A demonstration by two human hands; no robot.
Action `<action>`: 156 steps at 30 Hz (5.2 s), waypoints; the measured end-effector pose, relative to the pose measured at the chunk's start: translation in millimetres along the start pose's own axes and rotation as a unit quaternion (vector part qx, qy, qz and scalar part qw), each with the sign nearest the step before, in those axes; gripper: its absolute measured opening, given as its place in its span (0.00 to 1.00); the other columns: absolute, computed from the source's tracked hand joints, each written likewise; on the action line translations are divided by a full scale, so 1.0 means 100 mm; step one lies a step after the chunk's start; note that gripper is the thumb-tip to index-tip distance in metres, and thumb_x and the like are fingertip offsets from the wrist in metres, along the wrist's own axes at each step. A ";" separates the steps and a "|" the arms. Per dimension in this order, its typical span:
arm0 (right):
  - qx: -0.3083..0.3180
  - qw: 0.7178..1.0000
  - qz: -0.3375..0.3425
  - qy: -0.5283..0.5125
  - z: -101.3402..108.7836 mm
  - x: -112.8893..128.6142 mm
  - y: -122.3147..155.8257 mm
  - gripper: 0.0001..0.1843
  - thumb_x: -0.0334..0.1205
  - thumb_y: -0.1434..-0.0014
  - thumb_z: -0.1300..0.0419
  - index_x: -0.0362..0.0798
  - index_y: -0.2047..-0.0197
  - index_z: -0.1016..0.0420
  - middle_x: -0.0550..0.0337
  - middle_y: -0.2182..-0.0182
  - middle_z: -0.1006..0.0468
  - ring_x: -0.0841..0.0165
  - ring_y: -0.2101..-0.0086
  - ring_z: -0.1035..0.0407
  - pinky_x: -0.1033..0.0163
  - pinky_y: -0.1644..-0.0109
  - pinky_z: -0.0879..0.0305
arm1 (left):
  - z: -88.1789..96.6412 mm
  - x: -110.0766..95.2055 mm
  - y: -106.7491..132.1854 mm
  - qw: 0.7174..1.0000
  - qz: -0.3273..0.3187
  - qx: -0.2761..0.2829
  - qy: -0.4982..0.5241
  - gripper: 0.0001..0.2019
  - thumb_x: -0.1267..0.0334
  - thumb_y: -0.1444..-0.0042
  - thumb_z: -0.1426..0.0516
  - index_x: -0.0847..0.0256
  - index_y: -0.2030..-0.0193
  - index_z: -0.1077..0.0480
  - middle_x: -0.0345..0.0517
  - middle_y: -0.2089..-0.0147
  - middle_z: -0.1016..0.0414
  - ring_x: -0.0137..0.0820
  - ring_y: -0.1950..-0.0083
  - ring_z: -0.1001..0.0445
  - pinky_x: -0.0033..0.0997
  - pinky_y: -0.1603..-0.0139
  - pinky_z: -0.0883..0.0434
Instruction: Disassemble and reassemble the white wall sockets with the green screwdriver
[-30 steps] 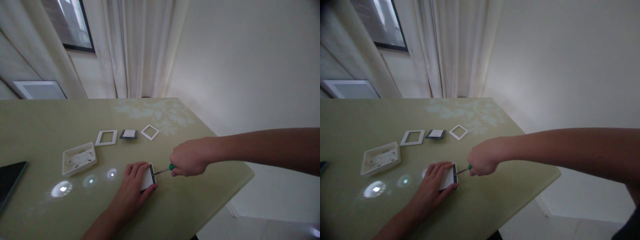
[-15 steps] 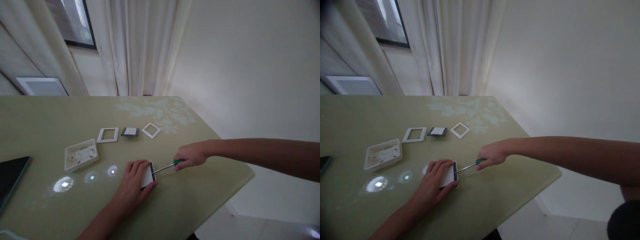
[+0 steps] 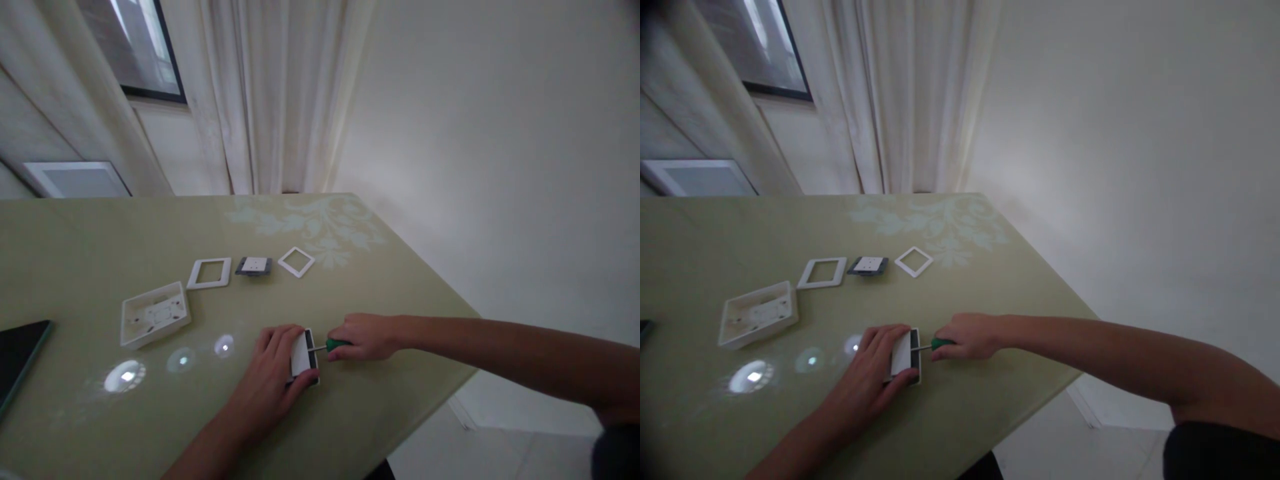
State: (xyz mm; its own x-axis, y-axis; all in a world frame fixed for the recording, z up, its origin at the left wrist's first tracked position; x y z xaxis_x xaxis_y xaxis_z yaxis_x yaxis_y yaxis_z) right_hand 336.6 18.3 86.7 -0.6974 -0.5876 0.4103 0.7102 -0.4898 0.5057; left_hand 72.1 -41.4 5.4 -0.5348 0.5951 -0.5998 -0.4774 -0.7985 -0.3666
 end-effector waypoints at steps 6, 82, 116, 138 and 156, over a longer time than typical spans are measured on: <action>-0.023 0.999 -0.002 -0.025 -0.06 -0.14 0.16 0.26 0.59 0.24 0.45 0.47 0.61 0.21 0.57 0.72 0.22 0.65 0.72 0.33 0.62 0.66 0.45 | 0.05 0.00 0.03 0.997 0.030 -0.033 0.058 0.25 0.52 0.30 0.37 0.55 0.31 0.35 0.57 0.34 0.25 0.51 0.34 0.28 0.56 0.33 0.26; -0.023 0.979 0.102 -0.174 0.46 0.05 0.08 0.23 0.52 0.24 0.42 0.43 0.61 0.16 0.63 0.73 0.25 0.73 0.72 0.37 0.67 0.65 0.43 | 0.13 -0.01 0.05 0.998 -0.010 0.028 -0.052 0.31 0.52 0.27 0.41 0.60 0.24 0.44 0.61 0.31 0.25 0.51 0.33 0.26 0.57 0.33 0.22; -0.417 0.853 -0.037 -0.312 -0.72 -0.28 0.10 0.30 0.66 0.30 0.39 0.50 0.48 0.10 0.50 0.53 0.10 0.57 0.57 0.16 0.56 0.50 0.24 | 0.55 0.96 -0.47 0.994 0.065 0.024 -0.080 0.21 0.49 0.34 0.36 0.54 0.38 0.23 0.55 0.33 0.21 0.53 0.32 0.23 0.61 0.31 0.26; -0.593 0.744 0.031 -0.306 -0.27 -0.15 0.24 0.16 0.45 0.40 0.23 0.51 0.52 0.16 0.55 0.61 0.14 0.63 0.63 0.19 0.59 0.58 0.21 | 0.45 0.84 -0.70 0.990 0.001 0.049 -0.130 0.13 0.58 0.26 0.45 0.55 0.52 0.18 0.52 0.49 0.18 0.46 0.47 0.19 0.47 0.44 0.20; -0.604 0.745 0.279 -0.052 0.73 0.69 -0.47 0.13 0.32 0.41 0.34 0.53 0.56 0.31 0.68 0.68 0.21 0.74 0.71 0.26 0.69 0.66 0.30 | 0.54 0.26 0.20 0.996 0.024 0.020 -0.088 0.39 0.48 0.41 0.30 0.48 0.26 0.37 0.54 0.34 0.23 0.52 0.38 0.21 0.52 0.39 0.20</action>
State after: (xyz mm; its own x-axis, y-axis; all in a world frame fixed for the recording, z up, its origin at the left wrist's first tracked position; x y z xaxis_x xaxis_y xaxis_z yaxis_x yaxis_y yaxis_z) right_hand 247.9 48.3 146.7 -0.2190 -0.8946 0.3896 0.4167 -0.4468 -0.7917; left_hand 11.6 -37.1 21.0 -0.6690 0.5665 -0.4811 -0.4741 -0.8238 -0.3108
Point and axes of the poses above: each hand's wrist, its own y-axis away from the middle knuckle, its own z-axis out of the back of the hand, x = y × z, the point moved 1 cm from there along -y, towards the middle knuckle
